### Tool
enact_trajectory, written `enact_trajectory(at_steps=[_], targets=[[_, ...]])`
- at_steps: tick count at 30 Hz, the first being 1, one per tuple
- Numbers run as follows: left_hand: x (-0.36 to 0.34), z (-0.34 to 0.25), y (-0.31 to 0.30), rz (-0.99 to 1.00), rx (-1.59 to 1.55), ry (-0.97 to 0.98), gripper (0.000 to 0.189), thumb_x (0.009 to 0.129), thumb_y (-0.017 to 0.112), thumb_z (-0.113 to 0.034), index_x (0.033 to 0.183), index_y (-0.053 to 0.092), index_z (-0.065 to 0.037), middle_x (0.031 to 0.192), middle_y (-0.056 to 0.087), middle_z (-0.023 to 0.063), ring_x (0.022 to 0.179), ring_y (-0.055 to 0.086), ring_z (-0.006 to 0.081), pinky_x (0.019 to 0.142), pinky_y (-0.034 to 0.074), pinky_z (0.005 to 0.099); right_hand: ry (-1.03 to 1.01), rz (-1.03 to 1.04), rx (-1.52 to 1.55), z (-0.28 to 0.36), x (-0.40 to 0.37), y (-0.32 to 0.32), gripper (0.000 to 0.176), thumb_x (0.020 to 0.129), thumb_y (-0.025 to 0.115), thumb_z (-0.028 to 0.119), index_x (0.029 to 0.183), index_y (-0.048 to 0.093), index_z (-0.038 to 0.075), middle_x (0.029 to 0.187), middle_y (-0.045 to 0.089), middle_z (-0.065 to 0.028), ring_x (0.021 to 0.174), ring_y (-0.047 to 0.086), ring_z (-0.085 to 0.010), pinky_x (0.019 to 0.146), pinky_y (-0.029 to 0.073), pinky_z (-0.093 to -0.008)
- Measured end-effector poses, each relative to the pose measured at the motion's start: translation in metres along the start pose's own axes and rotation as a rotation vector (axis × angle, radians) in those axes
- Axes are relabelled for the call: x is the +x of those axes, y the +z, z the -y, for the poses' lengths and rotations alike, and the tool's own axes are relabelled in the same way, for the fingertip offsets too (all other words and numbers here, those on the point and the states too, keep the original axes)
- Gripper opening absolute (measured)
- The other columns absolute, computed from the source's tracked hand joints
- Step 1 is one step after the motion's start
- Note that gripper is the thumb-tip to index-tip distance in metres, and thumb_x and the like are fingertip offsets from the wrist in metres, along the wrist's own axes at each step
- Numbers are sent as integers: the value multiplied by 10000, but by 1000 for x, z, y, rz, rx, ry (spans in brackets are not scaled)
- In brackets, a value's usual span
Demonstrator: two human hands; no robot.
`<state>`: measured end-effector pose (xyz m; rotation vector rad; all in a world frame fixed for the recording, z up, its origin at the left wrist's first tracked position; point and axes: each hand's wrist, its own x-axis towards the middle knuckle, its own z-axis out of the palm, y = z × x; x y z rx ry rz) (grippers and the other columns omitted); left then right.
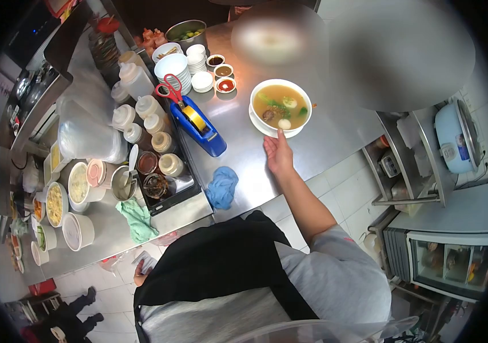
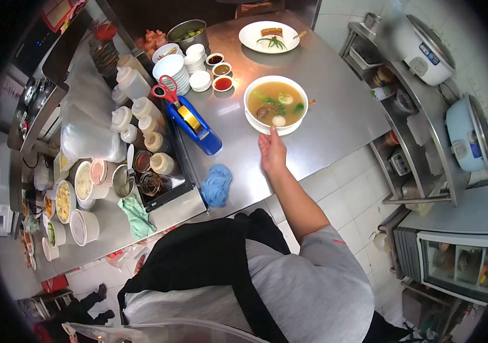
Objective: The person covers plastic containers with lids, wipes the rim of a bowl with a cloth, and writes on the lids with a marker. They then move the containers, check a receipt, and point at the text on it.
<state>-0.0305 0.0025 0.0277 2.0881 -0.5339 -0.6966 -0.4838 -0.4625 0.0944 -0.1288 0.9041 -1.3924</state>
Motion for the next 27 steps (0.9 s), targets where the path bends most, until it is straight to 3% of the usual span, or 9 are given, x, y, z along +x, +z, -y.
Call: enact_trajectory(at_steps=[3, 4, 9, 14, 18, 22, 23, 25, 27], targets=[[-11, -7, 2, -17, -31, -10, 509, 728, 677, 84, 1208, 582, -57, 998, 664, 97, 836, 628, 157, 736, 503, 268, -19, -17, -54, 18, 27, 8, 471, 875, 621, 343, 1132, 468, -20, 988, 514, -111, 943, 536, -214, 848, 448, -334], [-14, -13, -1, -25, -26, -38, 507, 727, 675, 83, 1205, 587, -61, 994, 666, 95, 828, 629, 149, 731, 503, 262, -54, 0, -119, 21, 39, 8, 559, 832, 636, 433, 1091, 473, -35, 1021, 544, -151, 933, 563, -222, 831, 471, -320], [-29, -10, -8, -146, -6, -84, 525, 687, 678, 106, 1178, 614, -70, 920, 670, 65, 722, 604, 116, 676, 492, 234, -57, -3, -178, 43, 84, 15, 596, 795, 652, 473, 1085, 493, -22, 960, 555, -131, 891, 565, -221, 813, 478, -315], [-55, -33, -24, -361, -83, -99, 513, 711, 583, 184, 1194, 568, 15, 1064, 616, 129, 869, 594, 182, 758, 498, 254, -34, 17, -241, 61, 120, 18, 701, 796, 629, 510, 1161, 440, -58, 1039, 548, -173, 968, 563, -251, 881, 461, -335], [-75, -48, -34, -494, -280, -128, 519, 704, 577, 191, 1195, 550, 28, 1108, 598, 144, 944, 600, 222, 802, 508, 302, -37, 53, -267, 68, 135, 21, 702, 820, 579, 530, 1254, 410, 5, 1093, 550, -179, 1032, 557, -265, 917, 458, -345], [-85, -28, -44, -580, -254, -181, 511, 680, 572, 190, 1165, 567, 33, 1098, 608, 157, 960, 604, 240, 834, 495, 327, -25, 182, -252, 74, 151, 6, 653, 806, 593, 554, 1152, 489, 10, 1019, 577, -155, 916, 597, -235, 785, 528, -331], [-89, -20, -45, -609, -294, -179, 511, 672, 578, 188, 1159, 572, 32, 1088, 612, 153, 955, 604, 238, 829, 496, 325, -36, 173, -359, 79, 135, 10, 645, 791, 597, 586, 1057, 518, 3, 856, 604, -118, 746, 620, -212, 663, 550, -323], [-90, -6, -47, -646, -365, -164, 513, 655, 591, 184, 1145, 581, 32, 1068, 620, 144, 946, 605, 233, 819, 496, 323, 10, 49, -631, 93, 95, 23, 532, 803, 627, 529, 952, 549, 25, 683, 582, -60, 575, 592, -181, 549, 533, -300], [-92, 11, -45, -656, -440, -205, 511, 639, 592, 182, 1128, 590, 34, 1051, 624, 140, 932, 606, 228, 812, 495, 320, -128, 150, -912, 115, 60, 53, 384, 818, 654, 415, 904, 552, 55, 715, 580, -59, 535, 549, -142, 459, 459, -263]])
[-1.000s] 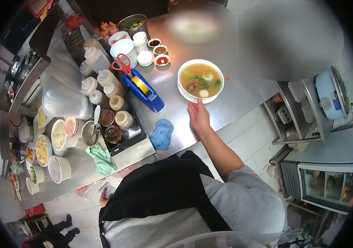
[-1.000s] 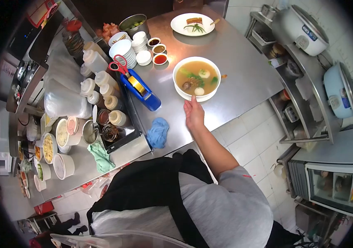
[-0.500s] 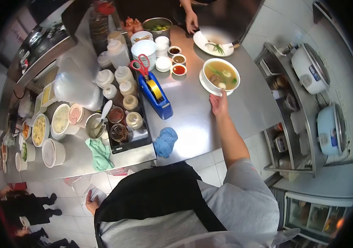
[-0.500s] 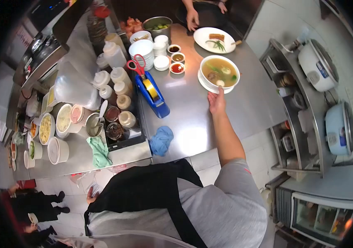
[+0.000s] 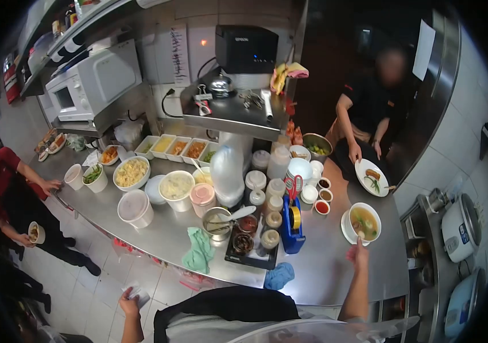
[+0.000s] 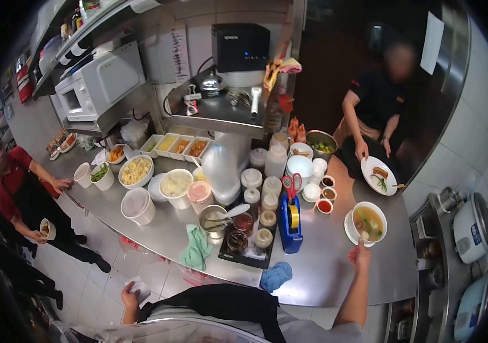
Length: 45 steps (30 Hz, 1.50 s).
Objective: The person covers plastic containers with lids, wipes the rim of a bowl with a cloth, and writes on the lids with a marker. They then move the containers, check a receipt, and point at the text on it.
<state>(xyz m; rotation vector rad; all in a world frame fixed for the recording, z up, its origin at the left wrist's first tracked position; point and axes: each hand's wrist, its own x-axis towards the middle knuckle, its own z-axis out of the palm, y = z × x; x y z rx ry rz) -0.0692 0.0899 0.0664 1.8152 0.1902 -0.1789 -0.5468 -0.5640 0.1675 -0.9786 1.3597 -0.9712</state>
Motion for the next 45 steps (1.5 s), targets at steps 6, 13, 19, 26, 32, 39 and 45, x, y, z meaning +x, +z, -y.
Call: enact_trajectory(at_steps=[6, 13, 19, 26, 32, 39, 45], targets=[[15, -6, 6, 24, -314, 30, 490, 700, 530, 103, 1185, 550, 31, 1168, 570, 139, 1053, 558, 220, 895, 453, 315, -753, 390, 153, 158, -123, 124, 148, 787, 619, -44, 875, 535, 40, 717, 545, -21, 597, 539, -109, 563, 461, -245], [16, -240, 7, 229, -767, 446, 526, 754, 593, 107, 1265, 498, 22, 1275, 507, 117, 1148, 496, 192, 980, 396, 304, -1197, 1531, -285, 141, -387, 404, 185, 770, 636, 37, 946, 666, -9, 1058, 622, -171, 984, 598, -272, 892, 434, -344], [62, -246, -51, 239, -740, 601, 411, 797, 606, 84, 1200, 560, 17, 1191, 542, 90, 1075, 541, 153, 935, 435, 284, -999, 1620, -208, 18, -517, 562, 229, 746, 651, 27, 972, 674, 57, 933, 639, -102, 881, 601, -223, 764, 467, -300], [108, -223, -145, -33, -615, 534, 289, 844, 579, 15, 1132, 591, 32, 1088, 617, 91, 913, 576, 133, 823, 453, 250, -1011, 1573, -102, -23, -519, 608, 269, 748, 577, -51, 992, 662, 24, 944, 626, -101, 839, 599, -173, 736, 461, -263], [130, -197, -200, -197, -397, 548, 448, 815, 519, 76, 1259, 503, 16, 1274, 515, 98, 963, 558, 111, 782, 478, 226, -1125, 1101, 133, 130, -466, 642, 175, 804, 567, -52, 935, 657, 21, 924, 609, -34, 803, 553, -67, 704, 449, -199], [198, -203, -238, -483, -557, 628, 466, 828, 492, 63, 1284, 508, -29, 1117, 594, 99, 877, 563, 95, 730, 443, 210, -1711, 494, 556, 398, -407, 745, 117, 792, 607, 7, 878, 682, 37, 825, 670, -7, 759, 601, -72, 713, 473, -211], [261, -219, -287, -586, -545, 670, 424, 877, 493, 20, 1298, 489, -29, 1228, 522, 103, 1012, 553, 138, 837, 442, 246, -1691, 416, 451, 465, -439, 841, 128, 754, 566, 42, 821, 673, 56, 735, 666, -82, 700, 620, -141, 675, 484, -271]])
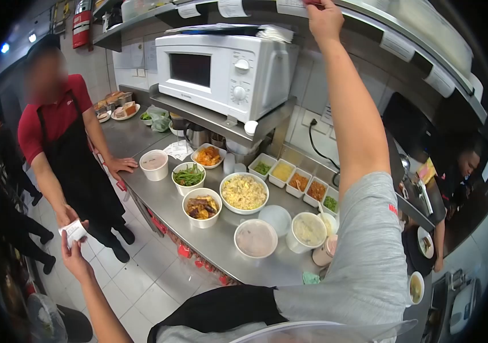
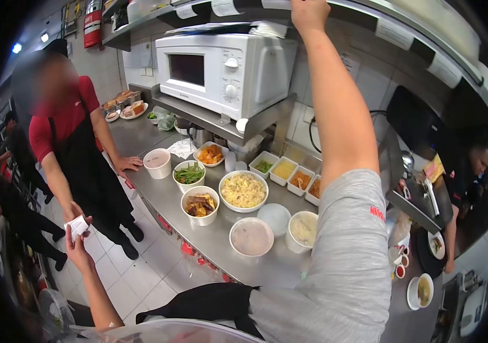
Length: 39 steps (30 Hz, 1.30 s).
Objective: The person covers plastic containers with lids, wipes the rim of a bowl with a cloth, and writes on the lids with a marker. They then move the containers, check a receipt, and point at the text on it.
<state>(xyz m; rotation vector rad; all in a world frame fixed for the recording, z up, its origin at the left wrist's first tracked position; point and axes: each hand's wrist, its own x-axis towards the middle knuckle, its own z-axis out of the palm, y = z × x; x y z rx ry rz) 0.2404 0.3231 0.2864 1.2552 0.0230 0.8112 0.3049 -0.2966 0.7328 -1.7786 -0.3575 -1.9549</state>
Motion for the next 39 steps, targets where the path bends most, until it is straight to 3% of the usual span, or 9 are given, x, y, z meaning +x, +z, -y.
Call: enact_trajectory(at_steps=[6, 13, 17, 21, 25, 31, 33, 37, 39], targets=[[75, 45, -5, -77, -64, -43, 431, 880, 474, 10, 1310, 466, -22, 1276, 493, 123, 1032, 538, 145, 900, 421, 271, 91, -23, 17, -25, -8, 82, 115, 725, 576, 67, 786, 672, 55, 694, 659, -76, 661, 619, -159, 649, 492, -305], [77, 144, -11, 140, 66, -164, 391, 860, 513, -18, 1244, 464, 31, 1249, 509, 125, 1101, 511, 187, 898, 438, 274, 68, -134, -118, -45, -16, -11, 204, 772, 654, 21, 962, 707, 73, 861, 681, -12, 787, 600, -57, 737, 471, -201], [-2, 239, -25, 682, 26, -724, 360, 880, 586, -191, 1200, 513, -44, 1018, 619, 43, 711, 582, 142, 656, 515, 295, 117, -204, -319, -32, -22, -80, 226, 778, 642, 15, 988, 706, 72, 867, 677, -10, 771, 590, -63, 722, 468, -211], [-29, 344, -25, 957, -58, -1210, 323, 888, 584, -99, 1196, 527, -21, 1012, 640, 85, 874, 606, 180, 771, 506, 296, 91, -234, -309, -34, -21, -118, 189, 811, 618, 31, 985, 693, 42, 869, 675, -70, 766, 598, -107, 699, 476, -228], [10, 265, 14, 1197, 238, -598, 280, 920, 558, -168, 1137, 562, 8, 1050, 617, 88, 927, 580, 157, 760, 504, 293, 136, -176, -832, -29, 6, -111, 275, 848, 604, 128, 1042, 612, -67, 980, 632, -180, 864, 602, -232, 767, 476, -331], [46, 197, 44, 736, 164, -753, 325, 901, 525, -87, 1223, 529, -39, 1110, 595, 76, 892, 572, 124, 754, 456, 237, -248, -114, -1501, -9, 30, -111, 671, 875, 558, 391, 1286, 368, -105, 1250, 424, -325, 1139, 464, -408, 938, 357, -568], [45, 208, 35, 681, 170, -841, 320, 906, 522, -107, 1221, 537, -52, 1098, 600, 71, 884, 577, 120, 743, 457, 239, -547, -125, -1172, 41, -1, -107, 393, 912, 537, 298, 1018, 525, -80, 995, 548, -226, 920, 525, -337, 803, 417, -485], [42, 232, 27, 666, 190, -920, 184, 899, 553, -137, 1041, 597, -29, 983, 622, 51, 826, 584, 116, 728, 463, 237, -935, 46, -718, 159, -94, -80, 363, 944, 502, 317, 793, 534, -12, 783, 525, -105, 718, 499, -271, 714, 421, -378], [40, 245, 36, 732, 183, -909, 156, 892, 570, -147, 969, 605, -16, 918, 625, 48, 801, 583, 114, 723, 466, 237, -413, -305, -1262, 218, -154, -35, 343, 933, 517, 315, 820, 542, -8, 776, 524, -104, 701, 506, -261, 702, 425, -360]])
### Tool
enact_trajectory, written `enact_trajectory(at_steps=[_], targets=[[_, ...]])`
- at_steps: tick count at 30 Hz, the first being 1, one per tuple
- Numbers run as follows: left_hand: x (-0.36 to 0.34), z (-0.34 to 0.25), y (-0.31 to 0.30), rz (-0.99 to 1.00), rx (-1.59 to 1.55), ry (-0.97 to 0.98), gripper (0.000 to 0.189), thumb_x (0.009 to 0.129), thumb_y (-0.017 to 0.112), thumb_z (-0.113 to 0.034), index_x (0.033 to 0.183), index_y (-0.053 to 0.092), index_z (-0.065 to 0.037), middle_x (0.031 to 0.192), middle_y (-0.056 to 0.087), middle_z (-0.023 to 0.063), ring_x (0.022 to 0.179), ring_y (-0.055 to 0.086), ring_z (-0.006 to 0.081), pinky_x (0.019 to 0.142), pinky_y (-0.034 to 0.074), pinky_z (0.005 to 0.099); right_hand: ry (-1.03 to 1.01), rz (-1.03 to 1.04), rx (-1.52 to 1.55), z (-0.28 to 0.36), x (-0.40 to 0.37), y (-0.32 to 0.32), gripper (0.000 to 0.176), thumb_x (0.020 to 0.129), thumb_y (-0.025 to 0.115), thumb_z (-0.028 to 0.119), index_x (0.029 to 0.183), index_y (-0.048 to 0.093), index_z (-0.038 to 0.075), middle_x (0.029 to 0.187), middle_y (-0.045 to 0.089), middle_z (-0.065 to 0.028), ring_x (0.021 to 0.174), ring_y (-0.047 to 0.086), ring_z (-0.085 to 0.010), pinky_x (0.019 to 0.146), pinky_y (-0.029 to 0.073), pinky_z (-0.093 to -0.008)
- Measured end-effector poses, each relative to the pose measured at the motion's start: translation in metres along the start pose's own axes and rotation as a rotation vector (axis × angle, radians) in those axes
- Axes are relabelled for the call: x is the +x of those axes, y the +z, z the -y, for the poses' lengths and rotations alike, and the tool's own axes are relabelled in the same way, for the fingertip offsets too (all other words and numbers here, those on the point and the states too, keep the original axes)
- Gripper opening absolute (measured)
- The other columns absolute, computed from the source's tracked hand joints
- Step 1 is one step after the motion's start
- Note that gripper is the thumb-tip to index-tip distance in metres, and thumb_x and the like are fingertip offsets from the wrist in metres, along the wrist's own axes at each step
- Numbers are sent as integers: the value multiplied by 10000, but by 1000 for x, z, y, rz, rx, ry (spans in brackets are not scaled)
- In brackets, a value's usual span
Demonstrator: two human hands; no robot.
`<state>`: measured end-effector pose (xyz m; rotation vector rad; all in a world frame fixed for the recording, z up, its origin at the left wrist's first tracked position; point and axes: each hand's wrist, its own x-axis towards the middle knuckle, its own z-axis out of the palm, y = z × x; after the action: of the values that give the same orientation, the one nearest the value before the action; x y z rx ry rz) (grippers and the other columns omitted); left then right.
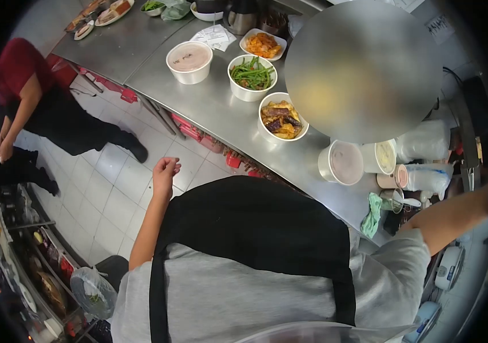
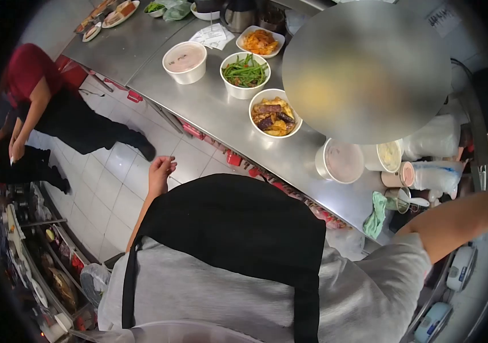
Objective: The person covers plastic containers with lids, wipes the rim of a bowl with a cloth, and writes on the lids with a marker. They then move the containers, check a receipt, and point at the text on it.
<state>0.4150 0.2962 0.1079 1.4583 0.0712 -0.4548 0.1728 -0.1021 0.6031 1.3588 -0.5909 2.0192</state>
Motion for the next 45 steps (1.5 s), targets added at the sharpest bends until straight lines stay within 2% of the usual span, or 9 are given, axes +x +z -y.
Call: enact_trajectory(at_steps=[6, 11, 15, 18, 24, 31, 34, 37, 45], targets=[[71, -23, 96, 329, 30, 153, 177, 870, 615, -170, 902, 598, 4, 792, 601, 48, 738, 579, 118, 702, 476, 243, 217, 462, 948, -81, -56, -95, 283, 879, 582, 144, 967, 578, -126, 855, 633, -216, 757, 623, -275, 683, 515, -349], [93, -67, 186, 377, -44, 5, 206, 873, 615, -256, 919, 570, -61, 874, 580, 32, 804, 565, 129, 721, 463, 286, 149, 1030, 366, -13, -148, -122, 223, 902, 522, 14, 1122, 558, 5, 886, 627, -87, 790, 605, -158, 746, 511, -276], [83, -74, 208, 446, 14, -36, 210, 862, 632, -249, 920, 570, -56, 897, 574, 30, 827, 562, 127, 696, 480, 287, 1393, 1666, 979, 20, -259, -156, 265, 894, 529, 61, 1156, 522, 21, 942, 597, -92, 836, 625, -180, 767, 521, -313], [67, -63, 217, 451, 184, 41, 205, 848, 643, -202, 925, 568, -28, 911, 575, 44, 842, 573, 141, 682, 510, 297, 2028, 1445, 965, 34, -322, -173, 160, 879, 565, 63, 1025, 566, -2, 887, 609, -101, 775, 625, -167, 708, 528, -292], [69, -49, 221, 501, 50, 34, 168, 828, 631, -122, 917, 563, 4, 923, 580, 84, 833, 603, 174, 706, 546, 331, 1389, 1425, 570, -31, -313, -190, 174, 885, 597, 161, 900, 598, -13, 766, 627, -63, 667, 594, -124, 596, 497, -254], [62, -47, 180, 460, 64, -77, 262, 821, 649, -119, 1017, 522, 2, 973, 528, 106, 891, 544, 175, 738, 538, 335, 1775, 1112, 404, -104, -351, -176, 349, 911, 534, 192, 1205, 539, 4, 1032, 604, -106, 811, 607, -182, 645, 534, -304], [26, -62, 195, 6, 767, 755, 276, 828, 643, -116, 1047, 524, 3, 1112, 463, 151, 1032, 489, 231, 844, 483, 352, 1789, 1165, 440, -87, -371, -165, 341, 898, 542, 178, 1201, 547, 21, 1042, 601, -98, 787, 612, -174, 610, 535, -295], [-28, -97, 242, 221, 486, 1075, 291, 829, 636, -103, 1076, 523, -3, 1215, 388, 179, 1131, 424, 287, 929, 416, 375, 1623, 1328, 457, -82, -380, -154, 322, 878, 555, 163, 1174, 570, 36, 1030, 604, -90, 742, 615, -165, 563, 529, -282], [-40, -49, 402, 670, 782, 1046, 309, 847, 574, -94, 1156, 589, -85, 1074, 612, 158, 963, 606, 291, 780, 499, 335, 1000, 1487, 562, -104, -392, -146, 274, 843, 526, 148, 1069, 624, 28, 909, 624, -177, 695, 618, -298, 638, 498, -370]])
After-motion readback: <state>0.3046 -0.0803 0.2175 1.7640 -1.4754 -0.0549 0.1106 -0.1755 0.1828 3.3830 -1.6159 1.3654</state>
